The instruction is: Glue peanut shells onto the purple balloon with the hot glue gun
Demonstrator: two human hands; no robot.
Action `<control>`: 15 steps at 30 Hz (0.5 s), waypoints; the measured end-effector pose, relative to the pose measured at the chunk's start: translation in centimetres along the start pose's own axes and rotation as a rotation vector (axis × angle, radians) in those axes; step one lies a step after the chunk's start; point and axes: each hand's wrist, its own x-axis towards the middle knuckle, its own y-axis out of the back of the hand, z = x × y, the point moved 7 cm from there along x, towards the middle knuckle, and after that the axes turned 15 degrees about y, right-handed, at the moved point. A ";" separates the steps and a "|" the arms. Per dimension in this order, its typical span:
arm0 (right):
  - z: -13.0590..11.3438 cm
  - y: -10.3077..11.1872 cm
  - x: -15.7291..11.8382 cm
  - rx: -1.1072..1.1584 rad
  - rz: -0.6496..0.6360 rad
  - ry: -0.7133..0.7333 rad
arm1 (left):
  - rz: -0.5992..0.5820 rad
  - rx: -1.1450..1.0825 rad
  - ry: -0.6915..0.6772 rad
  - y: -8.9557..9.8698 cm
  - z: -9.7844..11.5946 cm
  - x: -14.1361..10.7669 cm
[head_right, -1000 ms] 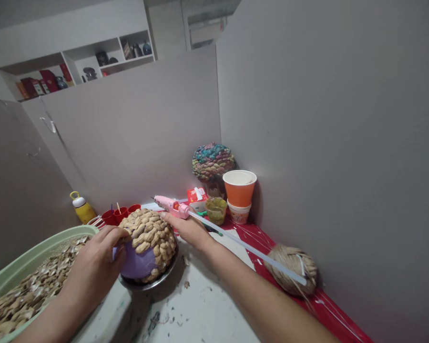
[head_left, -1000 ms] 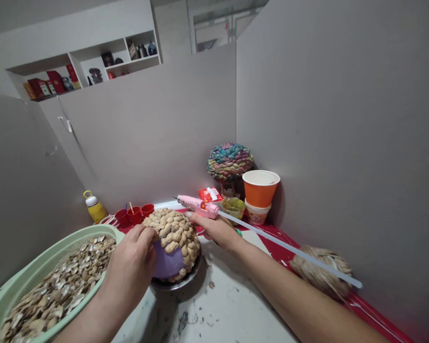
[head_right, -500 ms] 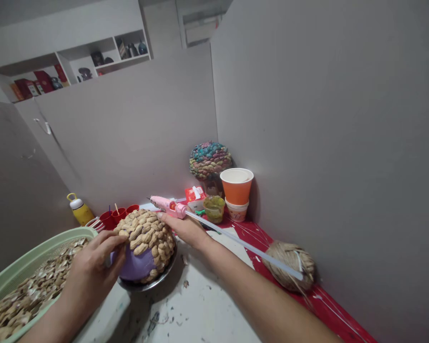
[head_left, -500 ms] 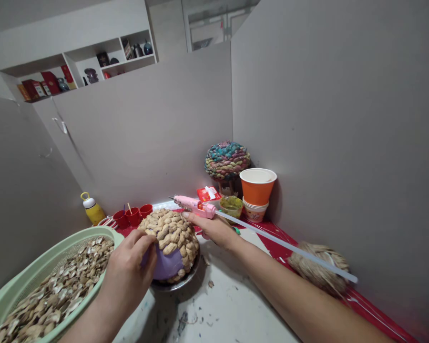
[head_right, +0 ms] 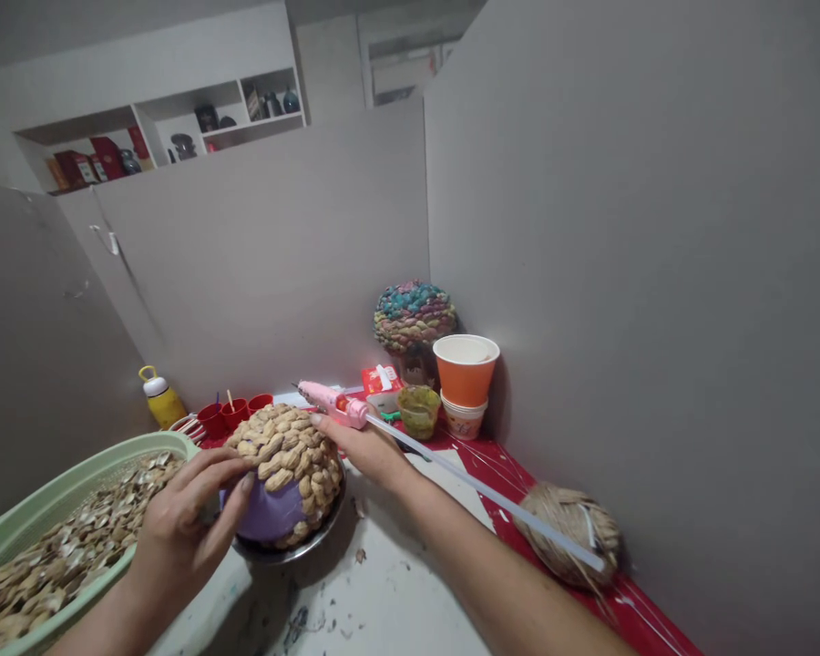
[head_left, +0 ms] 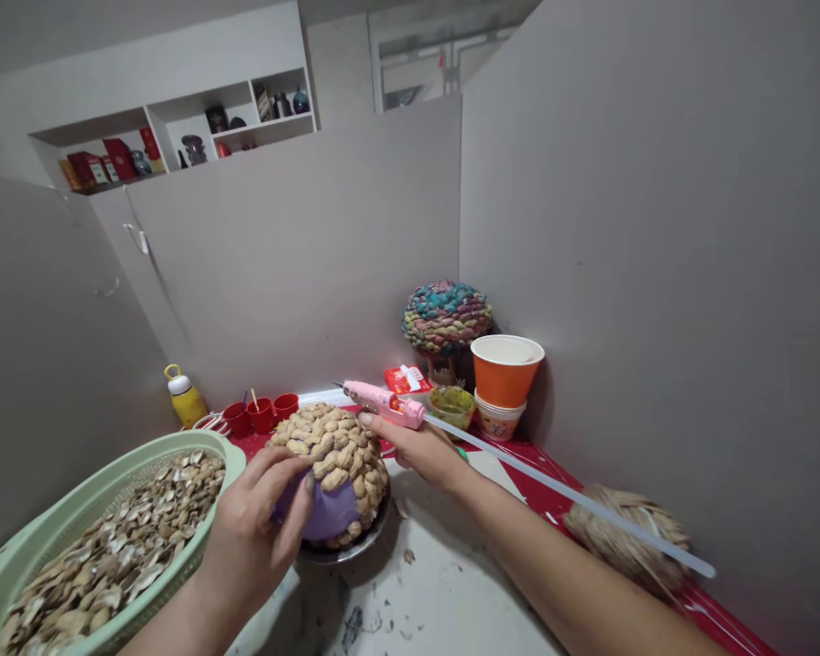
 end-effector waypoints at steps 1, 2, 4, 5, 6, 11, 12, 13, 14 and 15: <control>0.0 0.0 0.0 -0.003 0.000 -0.003 | 0.009 -0.021 0.021 0.4 -0.1 0.0; 0.1 0.0 0.0 -0.007 -0.001 -0.007 | 0.037 -0.047 0.052 0.9 -0.3 0.0; 0.2 0.0 0.0 -0.016 0.001 -0.016 | 0.129 -0.121 0.152 2.0 -1.3 0.0; 0.2 0.0 0.0 -0.021 0.002 -0.021 | 0.175 -0.168 0.218 2.4 -2.0 -0.1; 0.4 0.0 0.0 -0.028 0.003 -0.025 | 0.211 -0.216 0.288 2.7 -2.8 -0.1; 1.3 0.3 -0.5 -0.082 0.019 -0.044 | 0.216 -0.385 0.510 1.5 -6.0 -0.3; 1.5 0.3 -0.5 -0.097 0.024 -0.046 | 0.190 -0.406 0.537 1.0 -6.4 -0.4; 1.5 0.4 -0.6 -0.111 0.027 -0.048 | 0.158 -0.426 0.567 0.4 -6.8 -0.4; 1.5 0.4 -0.7 -0.124 0.026 -0.048 | 0.124 -0.444 0.599 -0.2 -7.2 -0.5; 1.2 0.4 -0.7 -0.135 0.031 -0.037 | 0.092 -0.462 0.632 -0.8 -7.5 -0.6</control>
